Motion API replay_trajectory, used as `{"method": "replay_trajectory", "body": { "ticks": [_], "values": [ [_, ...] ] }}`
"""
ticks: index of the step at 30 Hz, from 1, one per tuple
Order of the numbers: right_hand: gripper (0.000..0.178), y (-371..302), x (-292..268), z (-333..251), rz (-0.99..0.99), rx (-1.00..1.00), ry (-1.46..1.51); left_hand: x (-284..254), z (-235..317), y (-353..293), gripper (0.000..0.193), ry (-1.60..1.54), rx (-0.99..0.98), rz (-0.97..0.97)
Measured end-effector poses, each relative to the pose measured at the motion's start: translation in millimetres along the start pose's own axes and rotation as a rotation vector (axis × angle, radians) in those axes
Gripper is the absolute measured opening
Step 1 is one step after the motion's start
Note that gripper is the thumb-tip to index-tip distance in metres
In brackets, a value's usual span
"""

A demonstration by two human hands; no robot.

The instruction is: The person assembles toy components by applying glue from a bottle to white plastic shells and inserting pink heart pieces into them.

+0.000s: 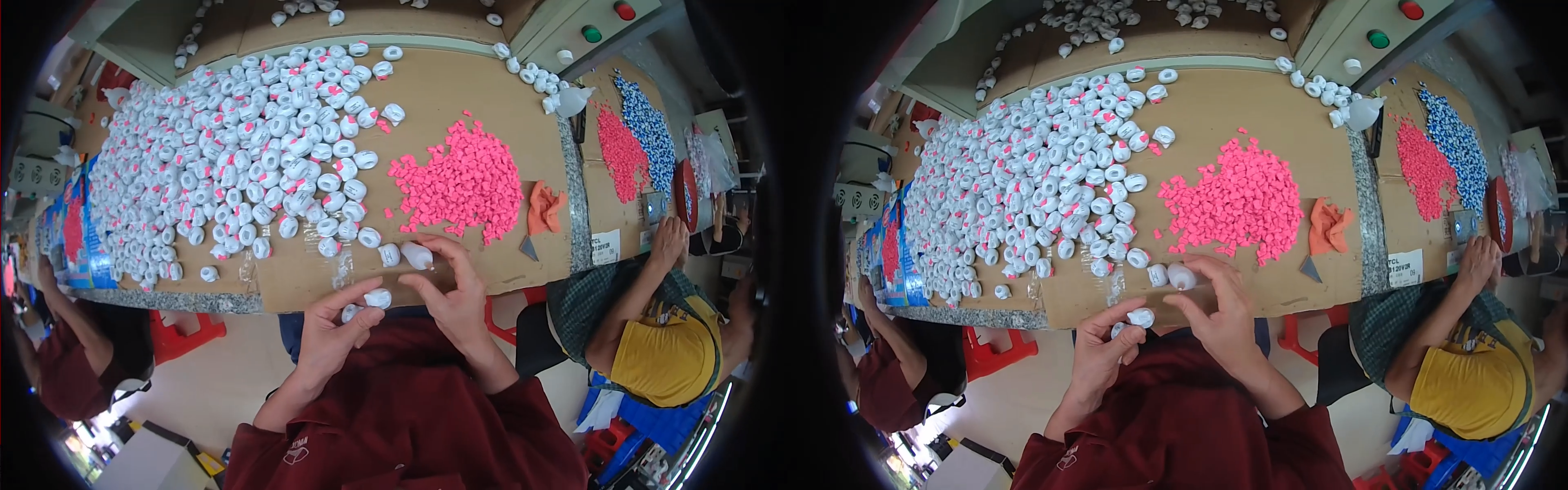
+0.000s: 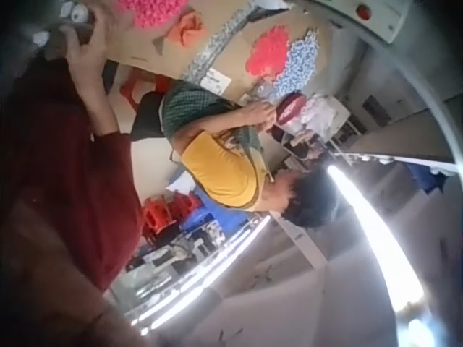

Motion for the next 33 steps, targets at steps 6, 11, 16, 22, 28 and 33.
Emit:
{"method": "replay_trajectory", "body": {
  "ticks": [6, 11, 16, 22, 28, 33],
  "values": [
    [0.013, 10.0, -37.5, -5.3, 0.19, -0.127, -0.335, 4.1, -2.1, 1.5, 0.034, -0.01, -0.012, -0.038],
    [0.012, 23.2, -31.0, -0.6, 0.172, -0.142, -0.425, 8.9, -3.7, 2.6, 0.034, 0.001, -0.012, -0.045],
    [0.01, 24.6, -27.1, -3.7, 0.109, -0.102, -0.464, 9.5, -5.4, 3.4, 0.033, 0.013, -0.011, -0.044],
    [0.013, -12.4, -29.6, -15.7, -0.072, 0.024, -0.139, 17.0, 2.4, 8.5, 0.027, 0.044, 0.089, -0.021],
    [0.018, -33.5, -10.3, -35.0, -0.077, -0.202, -0.146, 19.6, 1.4, 7.6, 0.027, 0.232, 0.3, -0.059],
    [0.018, -38.1, -8.3, -39.4, -0.045, -0.289, -0.188, 22.8, 5.6, 4.6, 0.027, 0.358, 0.314, -0.047]
  ]
}}
Point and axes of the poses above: each hand's wrist, its own y-axis towards the middle knuckle, its own x-axis out of the palm, z = x × y, the point moved 7 cm from there along y, towards the middle knuckle, and after that the axes turned 14 degrees about x, right-handed, at the moved point
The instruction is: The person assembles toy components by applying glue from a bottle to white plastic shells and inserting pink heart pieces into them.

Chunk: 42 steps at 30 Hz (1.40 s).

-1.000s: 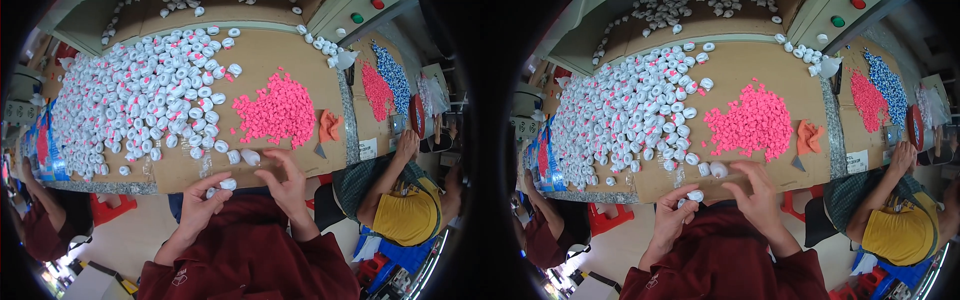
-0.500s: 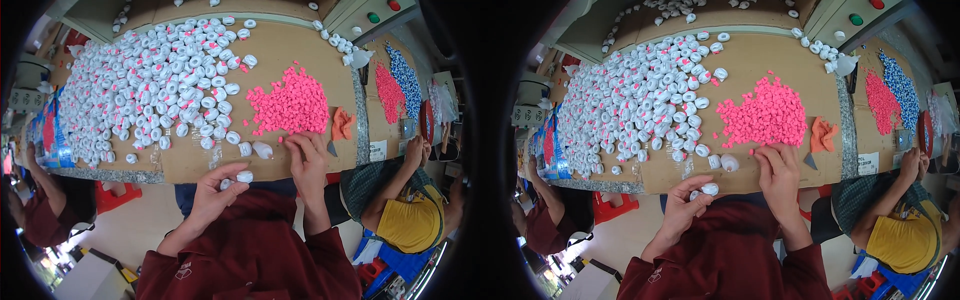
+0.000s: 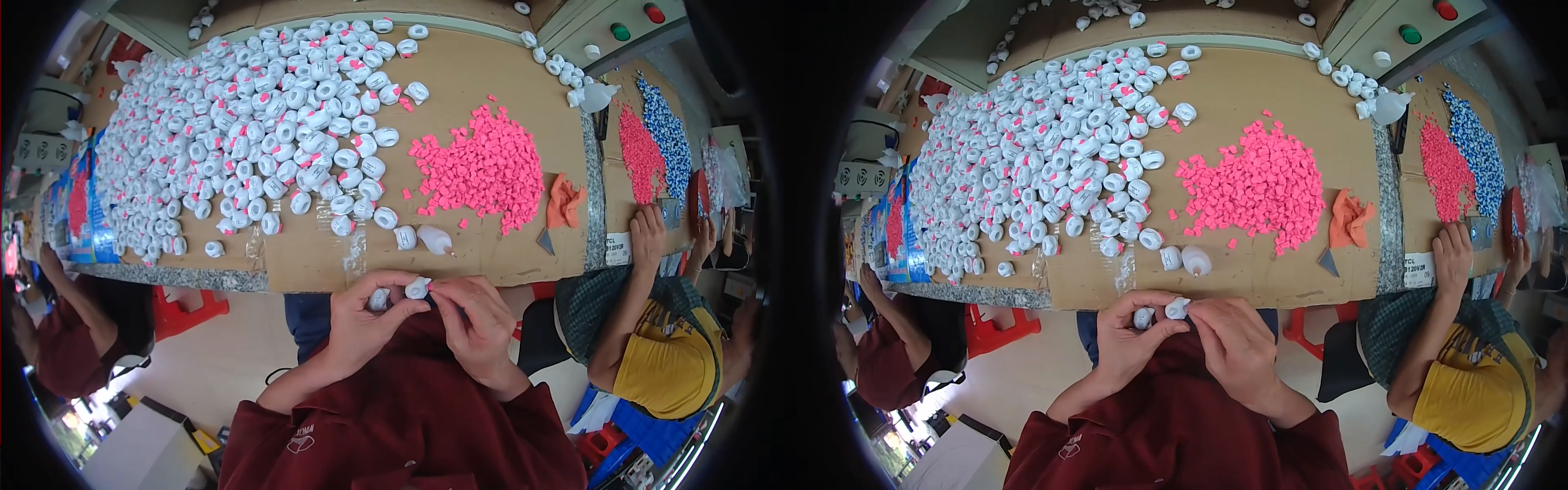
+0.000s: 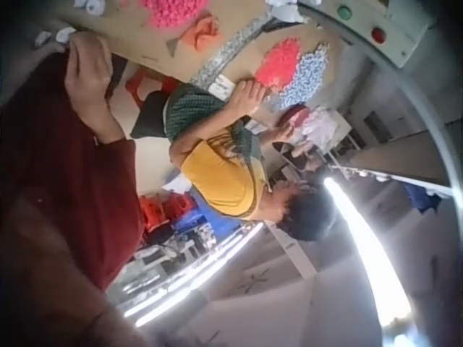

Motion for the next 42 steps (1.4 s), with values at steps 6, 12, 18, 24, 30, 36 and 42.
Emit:
{"method": "replay_trajectory", "body": {
  "ticks": [6, 12, 18, 24, 30, 36, 42],
  "values": [
    [0.016, 3.8, -0.2, 20.6, -0.192, 0.301, 0.11, -2.6, 0.9, 1.0, 0.024, 0.033, 0.138, -0.04],
    [0.013, 9.1, 9.4, 33.7, -0.35, 0.266, 0.212, -0.4, -1.9, 4.0, 0.024, -0.035, 0.026, -0.186],
    [0.011, 5.8, 14.6, 33.5, -0.295, 0.284, 0.273, -1.5, 0.4, 3.6, 0.024, -0.04, 0.004, -0.135],
    [0.01, 6.5, 24.0, 38.5, -0.251, 0.322, 0.28, -12.3, 7.5, 13.6, 0.026, 0.187, 0.129, -0.14],
    [0.021, 6.8, 4.1, 53.5, -0.047, 0.457, 0.249, -53.3, 41.5, 50.2, 0.04, 0.438, 0.294, 0.234],
    [0.041, 21.7, 12.2, 44.7, 0.062, 0.354, 0.051, -51.5, 21.2, 30.4, 0.038, -0.23, -0.006, 0.17],
    [0.033, 11.4, 11.5, 42.8, 0.009, 0.214, 0.435, -34.0, 5.2, 10.1, 0.028, -0.596, -0.171, 0.015]
  ]
}}
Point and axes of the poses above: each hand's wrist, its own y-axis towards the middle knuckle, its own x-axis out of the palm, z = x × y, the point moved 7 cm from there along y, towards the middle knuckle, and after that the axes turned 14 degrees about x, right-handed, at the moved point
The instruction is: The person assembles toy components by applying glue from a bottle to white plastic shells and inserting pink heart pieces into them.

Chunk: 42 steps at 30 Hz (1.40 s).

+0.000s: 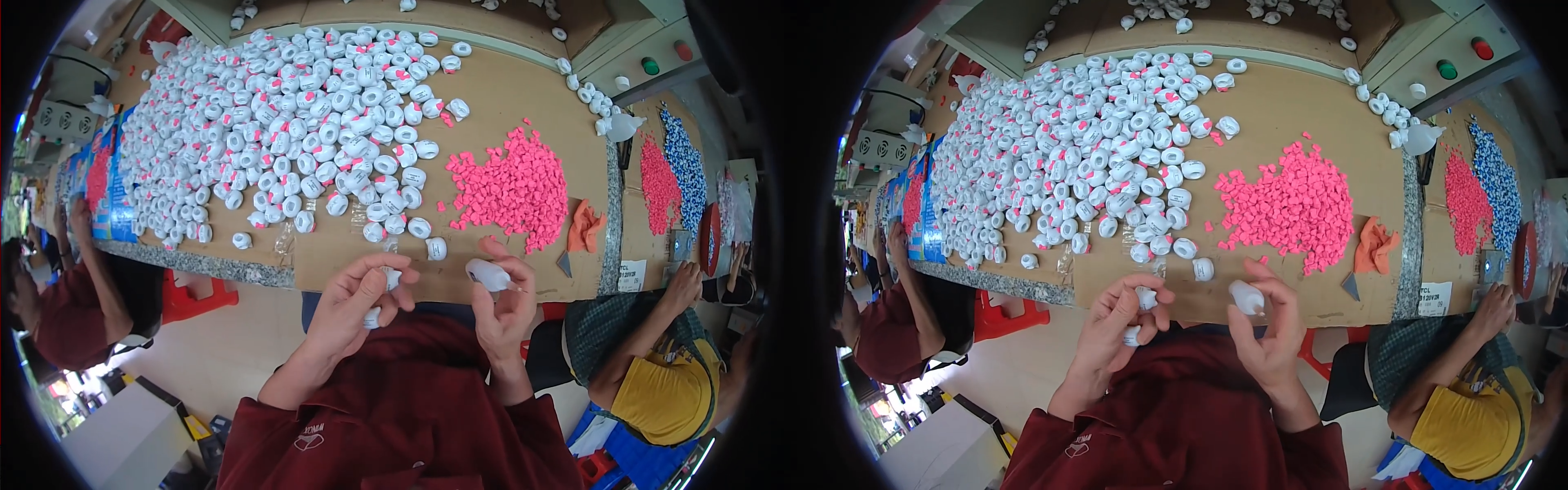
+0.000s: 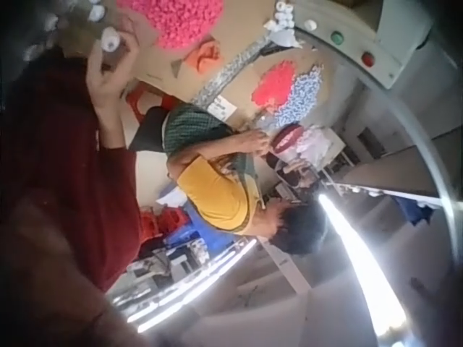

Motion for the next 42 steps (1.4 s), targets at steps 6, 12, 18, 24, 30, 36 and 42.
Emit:
{"method": "replay_trajectory", "body": {
  "ticks": [6, 12, 18, 24, 30, 36, 42],
  "values": [
    [0.034, -16.1, -11.7, -7.9, -0.087, 0.084, 0.068, 20.2, -17.4, -6.6, 0.037, -0.403, -0.285, 0.08],
    [0.042, -21.4, -18.1, -9.9, -0.082, 0.053, -0.031, 15.7, -14.7, -4.4, 0.033, 0.004, -0.176, -0.03],
    [0.038, -16.4, -16.9, -20.3, -0.101, 0.005, -0.001, 11.7, -13.9, -2.2, 0.031, 0.155, -0.012, -0.096],
    [0.04, -14.5, -15.1, -30.0, -0.129, -0.125, -0.107, 9.7, -12.8, -1.9, 0.038, 0.248, -0.054, -0.038],
    [0.046, -17.8, -15.1, -27.5, -0.092, -0.036, -0.143, 8.2, -10.7, -2.5, 0.057, 0.405, 0.051, -0.077],
    [0.041, -17.3, -12.8, -25.5, -0.107, -0.003, -0.164, 5.0, -6.5, -2.1, 0.035, 0.463, 0.107, 0.058],
    [0.035, -16.4, -10.3, -26.3, -0.124, -0.093, -0.165, 5.6, -8.3, -2.7, 0.026, 0.463, 0.061, 0.04]
  ]
}}
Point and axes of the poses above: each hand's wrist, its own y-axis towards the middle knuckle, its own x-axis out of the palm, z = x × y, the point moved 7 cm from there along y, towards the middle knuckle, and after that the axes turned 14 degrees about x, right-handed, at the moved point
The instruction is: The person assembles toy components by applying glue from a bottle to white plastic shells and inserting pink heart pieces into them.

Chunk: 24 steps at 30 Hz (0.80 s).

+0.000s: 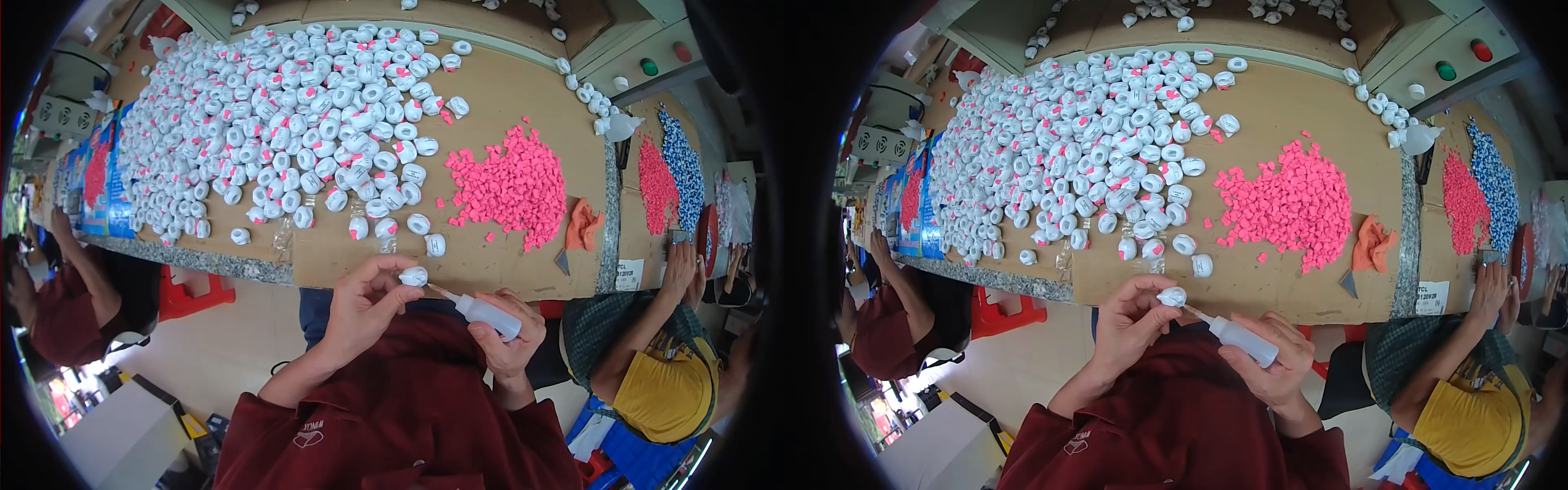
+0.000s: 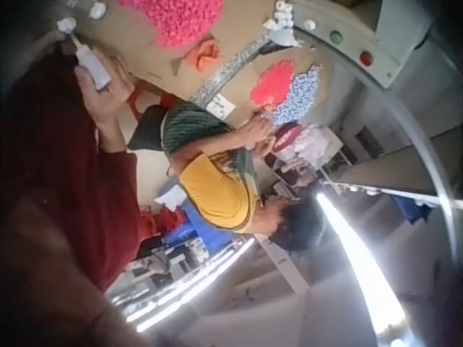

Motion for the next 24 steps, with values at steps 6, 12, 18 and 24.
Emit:
{"method": "replay_trajectory", "body": {
  "ticks": [6, 12, 18, 24],
  "values": [
    [0.034, -0.3, -0.5, 0.8, -0.016, 0.021, -0.009, -0.1, 0.1, 0.6, 0.026, 0.0, 0.004, 0.0],
    [0.034, 0.7, -3.3, 0.1, 0.022, 0.01, -0.01, -1.0, 0.4, 0.3, 0.027, 0.003, -0.003, 0.009],
    [0.033, 0.7, 0.0, -1.1, -0.002, 0.011, -0.006, -0.2, -0.6, -0.5, 0.027, 0.014, 0.0, -0.006],
    [0.035, 0.6, -6.2, 4.1, 0.051, 0.061, 0.029, 1.4, 1.5, 0.8, 0.029, 0.016, 0.076, -0.047]
  ]
}}
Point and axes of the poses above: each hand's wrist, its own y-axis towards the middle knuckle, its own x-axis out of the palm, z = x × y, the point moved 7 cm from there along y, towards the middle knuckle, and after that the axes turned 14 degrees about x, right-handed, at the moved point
